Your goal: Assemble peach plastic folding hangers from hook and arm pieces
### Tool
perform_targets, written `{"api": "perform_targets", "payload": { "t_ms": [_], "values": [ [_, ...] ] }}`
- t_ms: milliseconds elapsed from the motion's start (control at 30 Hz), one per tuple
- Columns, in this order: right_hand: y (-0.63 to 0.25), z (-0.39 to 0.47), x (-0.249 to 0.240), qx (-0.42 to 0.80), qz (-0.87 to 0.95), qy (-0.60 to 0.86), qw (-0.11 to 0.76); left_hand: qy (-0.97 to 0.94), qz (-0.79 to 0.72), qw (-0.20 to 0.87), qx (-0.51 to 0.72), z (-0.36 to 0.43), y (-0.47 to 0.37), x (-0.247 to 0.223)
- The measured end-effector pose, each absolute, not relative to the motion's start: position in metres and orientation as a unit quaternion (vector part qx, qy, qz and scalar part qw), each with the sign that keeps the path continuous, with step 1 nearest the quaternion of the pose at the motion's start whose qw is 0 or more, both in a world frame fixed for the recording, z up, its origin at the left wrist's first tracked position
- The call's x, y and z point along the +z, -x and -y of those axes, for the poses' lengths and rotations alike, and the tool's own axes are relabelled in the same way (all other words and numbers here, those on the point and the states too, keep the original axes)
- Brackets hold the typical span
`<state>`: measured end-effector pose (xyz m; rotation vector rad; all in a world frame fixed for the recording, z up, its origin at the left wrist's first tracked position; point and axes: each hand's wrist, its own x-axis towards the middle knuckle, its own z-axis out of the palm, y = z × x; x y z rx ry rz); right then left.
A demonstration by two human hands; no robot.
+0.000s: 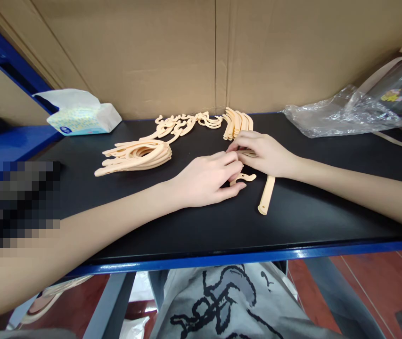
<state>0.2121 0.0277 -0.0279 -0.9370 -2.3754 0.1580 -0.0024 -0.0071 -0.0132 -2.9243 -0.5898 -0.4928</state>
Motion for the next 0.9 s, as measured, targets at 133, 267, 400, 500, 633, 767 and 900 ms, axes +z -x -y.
{"api": "perform_targets", "payload": {
  "t_ms": [133,267,400,500,633,767,900],
  "values": [
    [-0.2124,-0.028,-0.0287,0.055,0.888,0.354,0.287,0.965,0.198,0.057,-0.16,0.0074,0.0023,-0.0123],
    [-0.2131,-0.029,-0.0295,0.046,0.891,0.353,0.283,0.966,0.197,0.058,-0.159,0.0071,0.0026,-0.0119],
    [-0.2135,-0.0291,-0.0292,0.04,0.892,0.35,0.281,0.965,0.197,0.064,-0.159,0.0069,0.0023,-0.0122],
    [-0.2136,-0.0288,-0.0291,0.04,0.894,0.348,0.28,0.965,0.199,0.063,-0.156,0.0068,0.002,-0.0125],
    [-0.2136,-0.0289,-0.0295,0.039,0.893,0.347,0.283,0.965,0.198,0.063,-0.157,0.0063,0.0021,-0.0126],
    [-0.214,-0.0294,-0.0297,0.041,0.892,0.347,0.287,0.966,0.196,0.059,-0.158,0.0064,0.0015,-0.0126],
    [-0.2143,-0.0295,-0.0291,0.042,0.894,0.345,0.282,0.966,0.198,0.063,-0.155,0.0067,0.0006,-0.0126]
  ]
}}
